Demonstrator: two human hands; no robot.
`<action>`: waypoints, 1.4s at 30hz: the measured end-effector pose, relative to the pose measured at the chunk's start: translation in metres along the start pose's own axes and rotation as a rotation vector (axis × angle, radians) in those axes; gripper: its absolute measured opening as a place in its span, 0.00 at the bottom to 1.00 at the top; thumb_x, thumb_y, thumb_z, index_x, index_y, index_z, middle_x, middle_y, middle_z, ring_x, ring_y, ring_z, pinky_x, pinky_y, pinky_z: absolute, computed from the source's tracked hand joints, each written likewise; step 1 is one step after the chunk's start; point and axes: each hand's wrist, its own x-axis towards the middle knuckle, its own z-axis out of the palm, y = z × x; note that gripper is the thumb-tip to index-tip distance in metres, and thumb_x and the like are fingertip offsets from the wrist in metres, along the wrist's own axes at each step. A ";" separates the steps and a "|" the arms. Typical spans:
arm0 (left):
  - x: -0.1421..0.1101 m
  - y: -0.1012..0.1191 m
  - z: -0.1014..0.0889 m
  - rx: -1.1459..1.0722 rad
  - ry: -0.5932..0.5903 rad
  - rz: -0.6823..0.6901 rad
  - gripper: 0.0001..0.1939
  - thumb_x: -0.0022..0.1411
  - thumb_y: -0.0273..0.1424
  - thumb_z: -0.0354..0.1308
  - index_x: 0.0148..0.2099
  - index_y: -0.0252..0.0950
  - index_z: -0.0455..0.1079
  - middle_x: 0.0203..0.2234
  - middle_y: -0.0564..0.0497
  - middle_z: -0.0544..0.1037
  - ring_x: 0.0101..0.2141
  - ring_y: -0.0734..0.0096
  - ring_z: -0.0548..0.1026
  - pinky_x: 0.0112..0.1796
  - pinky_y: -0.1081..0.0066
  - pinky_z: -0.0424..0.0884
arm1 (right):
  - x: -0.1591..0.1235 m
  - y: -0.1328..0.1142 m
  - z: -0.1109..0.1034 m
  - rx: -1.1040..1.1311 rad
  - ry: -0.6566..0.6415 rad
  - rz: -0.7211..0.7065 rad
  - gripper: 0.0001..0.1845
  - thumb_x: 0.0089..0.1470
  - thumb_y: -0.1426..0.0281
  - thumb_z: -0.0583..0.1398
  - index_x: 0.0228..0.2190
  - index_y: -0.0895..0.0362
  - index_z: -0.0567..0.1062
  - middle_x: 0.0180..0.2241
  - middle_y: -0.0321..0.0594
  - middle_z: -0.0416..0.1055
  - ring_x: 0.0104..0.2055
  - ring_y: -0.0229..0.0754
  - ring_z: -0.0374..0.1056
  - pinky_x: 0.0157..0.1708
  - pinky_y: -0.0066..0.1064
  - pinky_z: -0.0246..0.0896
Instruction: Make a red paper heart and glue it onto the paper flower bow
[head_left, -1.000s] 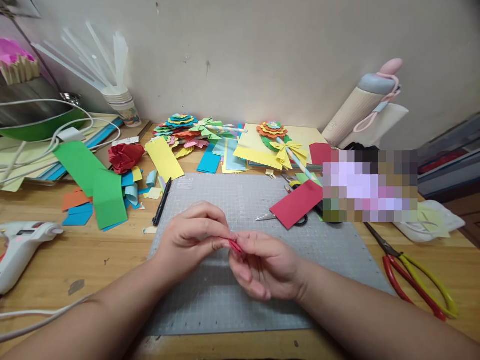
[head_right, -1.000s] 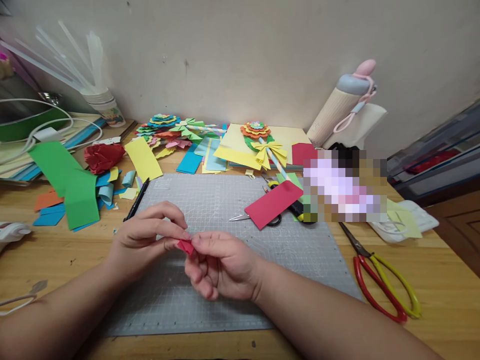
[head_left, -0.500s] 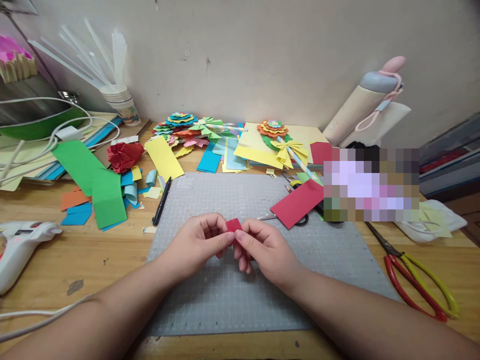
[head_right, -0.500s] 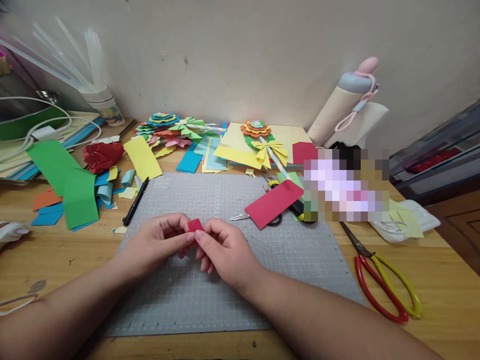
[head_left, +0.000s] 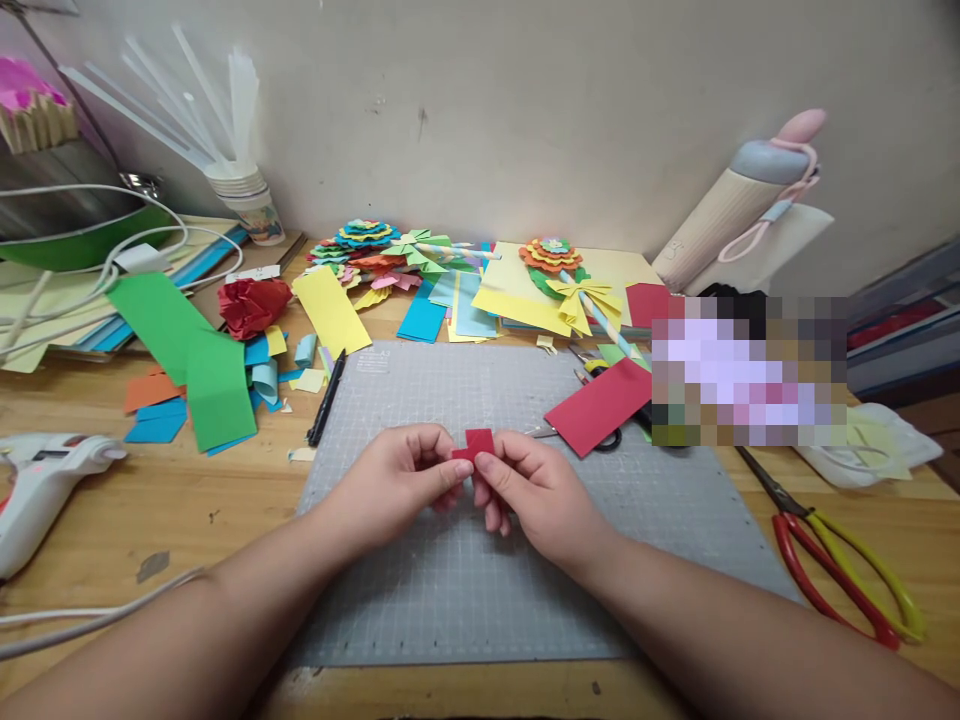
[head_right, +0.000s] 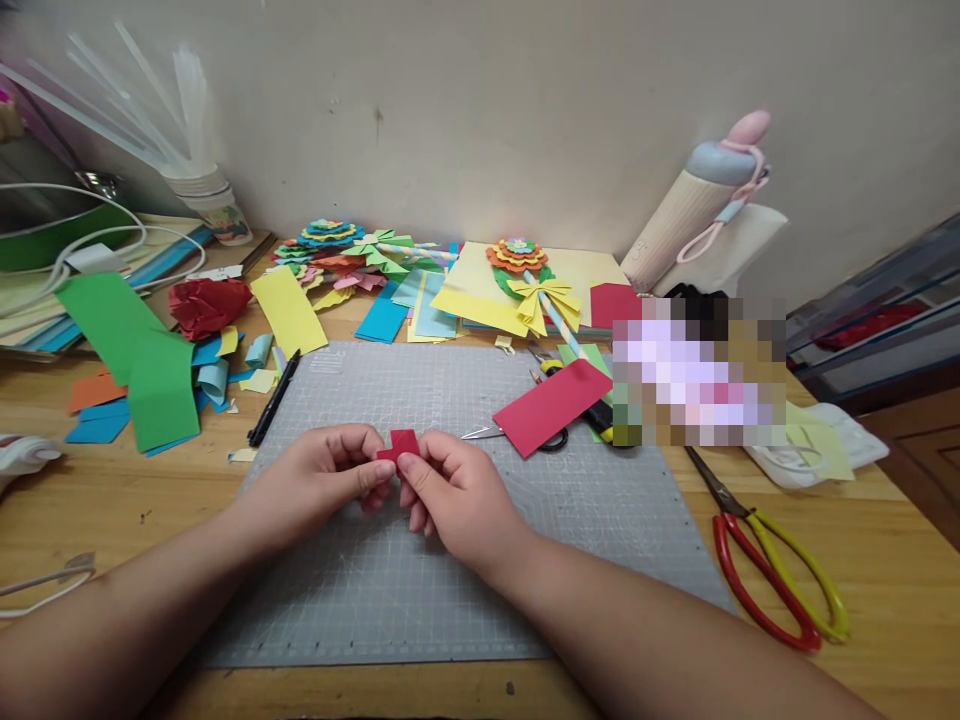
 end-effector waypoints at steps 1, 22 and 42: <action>0.000 0.001 0.000 -0.014 0.009 0.022 0.12 0.54 0.38 0.61 0.30 0.34 0.66 0.21 0.55 0.72 0.23 0.77 0.68 0.27 0.73 0.64 | 0.000 -0.001 0.000 0.010 -0.007 -0.001 0.15 0.58 0.61 0.56 0.24 0.57 0.66 0.20 0.30 0.65 0.16 0.29 0.62 0.15 0.22 0.55; 0.001 -0.004 -0.004 -0.533 -0.200 -0.112 0.10 0.55 0.36 0.64 0.28 0.34 0.73 0.24 0.51 0.76 0.28 0.74 0.72 0.32 0.74 0.65 | -0.008 -0.007 0.002 0.047 -0.019 -0.074 0.16 0.58 0.63 0.55 0.21 0.57 0.66 0.18 0.31 0.66 0.15 0.28 0.58 0.14 0.21 0.50; 0.000 -0.003 -0.002 -0.469 -0.193 -0.146 0.11 0.50 0.37 0.67 0.29 0.34 0.75 0.26 0.50 0.78 0.28 0.72 0.74 0.36 0.69 0.69 | -0.011 -0.001 0.000 -0.062 -0.047 -0.138 0.15 0.58 0.66 0.54 0.21 0.56 0.64 0.17 0.30 0.63 0.16 0.29 0.55 0.15 0.23 0.51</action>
